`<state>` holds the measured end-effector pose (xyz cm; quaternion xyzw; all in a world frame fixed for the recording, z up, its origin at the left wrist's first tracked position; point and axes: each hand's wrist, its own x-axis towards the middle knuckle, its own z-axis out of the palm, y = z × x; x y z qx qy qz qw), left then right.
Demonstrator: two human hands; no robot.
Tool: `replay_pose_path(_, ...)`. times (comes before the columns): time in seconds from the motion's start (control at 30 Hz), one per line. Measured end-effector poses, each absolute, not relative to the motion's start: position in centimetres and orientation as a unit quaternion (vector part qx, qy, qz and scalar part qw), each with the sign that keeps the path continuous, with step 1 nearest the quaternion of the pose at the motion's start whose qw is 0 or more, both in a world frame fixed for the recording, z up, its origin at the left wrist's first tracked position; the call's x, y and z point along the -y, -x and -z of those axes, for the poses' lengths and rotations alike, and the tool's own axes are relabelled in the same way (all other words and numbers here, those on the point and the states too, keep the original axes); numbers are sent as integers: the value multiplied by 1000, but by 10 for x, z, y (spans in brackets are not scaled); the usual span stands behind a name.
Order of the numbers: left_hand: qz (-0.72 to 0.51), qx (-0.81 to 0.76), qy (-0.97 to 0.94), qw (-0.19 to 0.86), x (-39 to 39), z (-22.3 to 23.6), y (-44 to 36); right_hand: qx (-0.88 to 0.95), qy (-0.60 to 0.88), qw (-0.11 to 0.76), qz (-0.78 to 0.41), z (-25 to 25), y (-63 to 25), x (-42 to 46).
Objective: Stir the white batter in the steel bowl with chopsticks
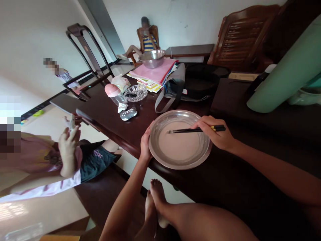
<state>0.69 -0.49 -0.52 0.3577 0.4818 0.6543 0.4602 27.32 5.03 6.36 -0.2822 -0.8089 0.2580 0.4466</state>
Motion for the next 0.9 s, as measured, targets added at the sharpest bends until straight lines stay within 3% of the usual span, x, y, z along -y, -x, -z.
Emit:
replay_pose_path(0.13, -648, -488, -363, 459, 4, 5, -7, 785, 274, 480, -280, -65, -276, -50)
replay_pose_path(0.23, -649, -488, -364, 457, 5, 5, -7, 800, 244, 455, -307, -65, -275, -48)
replay_pose_path(0.4, -656, -483, -353, 461, 6, 3, -9, 799, 283, 473, -240, -63, -275, -52)
replay_pose_path(0.57, -655, -482, -348, 466, 7, 2, -9, 802, 236, 462, -294, -62, -276, -49)
replay_pose_path(0.67, -661, -481, -349, 459, 6, 3, -9, 823, 239, 439, -269, -62, -274, -50)
replay_pose_path(0.77, -662, -480, -347, 460, 6, 2, -10, 802, 280, 469, -242, -63, -276, -51)
replay_pose_path(0.9, -653, -484, -348, 467, 6, -1, -11, 791, 256, 471, -297, -65, -277, -50)
